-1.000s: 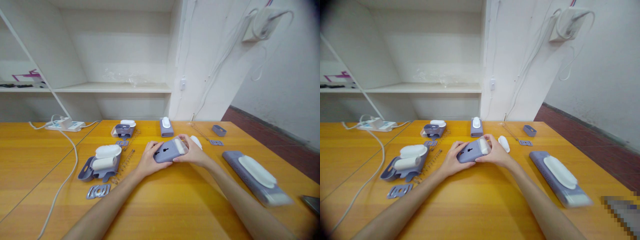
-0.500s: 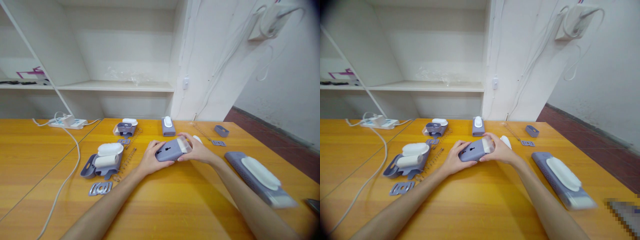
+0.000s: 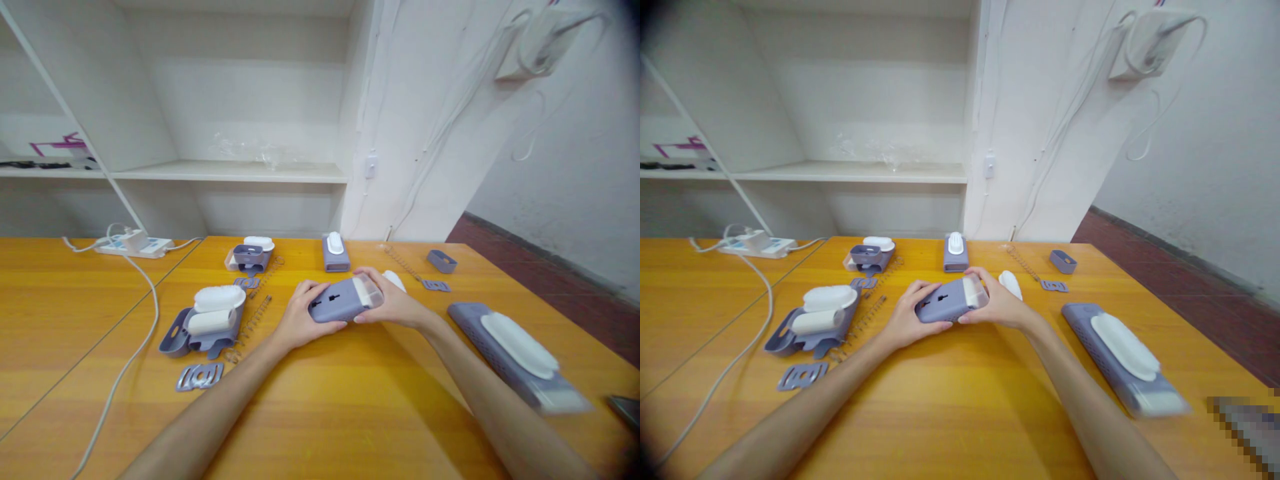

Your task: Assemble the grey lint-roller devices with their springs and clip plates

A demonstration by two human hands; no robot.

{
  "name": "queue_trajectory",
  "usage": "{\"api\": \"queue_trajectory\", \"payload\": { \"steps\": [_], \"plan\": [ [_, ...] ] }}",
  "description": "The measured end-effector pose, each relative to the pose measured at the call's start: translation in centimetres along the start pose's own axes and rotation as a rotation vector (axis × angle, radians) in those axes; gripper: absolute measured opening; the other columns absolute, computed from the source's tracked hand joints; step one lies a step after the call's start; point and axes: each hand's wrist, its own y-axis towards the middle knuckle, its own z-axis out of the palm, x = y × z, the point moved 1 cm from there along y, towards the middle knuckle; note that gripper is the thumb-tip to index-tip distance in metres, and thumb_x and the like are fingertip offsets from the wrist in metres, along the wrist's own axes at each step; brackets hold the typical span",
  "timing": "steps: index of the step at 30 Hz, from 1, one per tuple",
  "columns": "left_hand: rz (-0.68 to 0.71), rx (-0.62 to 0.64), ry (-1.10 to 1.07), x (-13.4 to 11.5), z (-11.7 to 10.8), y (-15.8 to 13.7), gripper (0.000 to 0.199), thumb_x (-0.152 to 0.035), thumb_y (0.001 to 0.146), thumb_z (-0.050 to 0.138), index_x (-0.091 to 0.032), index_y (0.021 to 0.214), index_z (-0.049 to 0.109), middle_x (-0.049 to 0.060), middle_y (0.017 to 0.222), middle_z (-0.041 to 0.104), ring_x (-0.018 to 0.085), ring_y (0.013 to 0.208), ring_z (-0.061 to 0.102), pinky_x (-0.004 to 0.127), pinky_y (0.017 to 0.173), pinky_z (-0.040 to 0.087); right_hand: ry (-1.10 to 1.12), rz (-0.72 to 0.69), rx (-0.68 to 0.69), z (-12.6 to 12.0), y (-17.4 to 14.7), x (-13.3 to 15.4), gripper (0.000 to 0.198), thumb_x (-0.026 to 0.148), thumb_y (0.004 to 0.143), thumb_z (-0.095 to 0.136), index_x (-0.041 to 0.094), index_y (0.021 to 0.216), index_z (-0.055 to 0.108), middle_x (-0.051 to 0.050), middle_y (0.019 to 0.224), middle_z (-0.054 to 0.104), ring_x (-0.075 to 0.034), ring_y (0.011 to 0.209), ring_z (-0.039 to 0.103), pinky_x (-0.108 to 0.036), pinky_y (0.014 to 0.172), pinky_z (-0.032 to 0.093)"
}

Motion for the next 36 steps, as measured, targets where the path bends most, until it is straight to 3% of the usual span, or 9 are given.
{"api": "queue_trajectory", "payload": {
  "steps": [6,10,15,21,36],
  "plan": [
    [0.04,-0.015,0.034,0.2,-0.1,0.0,0.071,-0.046,0.061,0.075,-0.025,0.124,0.051,0.008,0.109,0.053,0.024,0.1,0.053,0.042,0.09,0.044,0.053,-0.027,0.022,1.2,-0.2,-0.1,0.083,0.032,0.055,0.078,0.023,0.126,0.036,-0.004,0.104,0.056,-0.02,0.088,0.058,-0.03,0.074,0.049],
    [0.107,0.022,0.04,0.1,-0.2,0.0,0.074,-0.044,0.059,0.076,-0.025,0.125,0.051,0.007,0.11,0.053,0.023,0.1,0.052,0.04,0.091,0.044,0.009,-0.032,0.026,1.6,-0.3,-0.1,0.071,0.04,0.06,0.075,0.024,0.121,0.043,-0.004,0.108,0.055,-0.021,0.093,0.055,-0.032,0.079,0.047],
    [0.119,0.024,0.06,0.2,-0.1,-0.1,0.075,-0.047,0.058,0.076,-0.024,0.125,0.051,0.008,0.11,0.053,0.024,0.1,0.051,0.042,0.09,0.044,0.079,-0.075,-0.213,3.6,-0.4,-0.7,0.033,0.045,0.082,0.052,0.024,0.108,0.05,-0.003,0.102,0.055,-0.021,0.096,0.052,-0.032,0.085,0.041],
    [0.153,-0.031,0.085,0.3,-0.1,-0.3,0.075,-0.046,0.059,0.075,-0.023,0.125,0.05,0.008,0.11,0.053,0.023,0.099,0.051,0.041,0.09,0.044,0.188,-0.083,-0.422,5.8,-0.4,-1.1,0.026,0.043,0.088,0.041,0.025,0.105,0.049,-0.002,0.1,0.054,-0.019,0.096,0.051,-0.03,0.088,0.039],
    [0.205,0.001,0.122,0.9,0.1,-0.3,0.068,-0.05,0.063,0.074,-0.023,0.122,0.053,0.009,0.116,0.056,0.024,0.103,0.052,0.042,0.092,0.043,0.14,-0.057,-0.294,5.3,-0.7,-3.7,0.042,0.041,0.089,0.043,0.023,0.127,0.042,-0.006,0.131,0.049,-0.022,0.123,0.042,-0.037,0.106,0.028]
  ]
}}
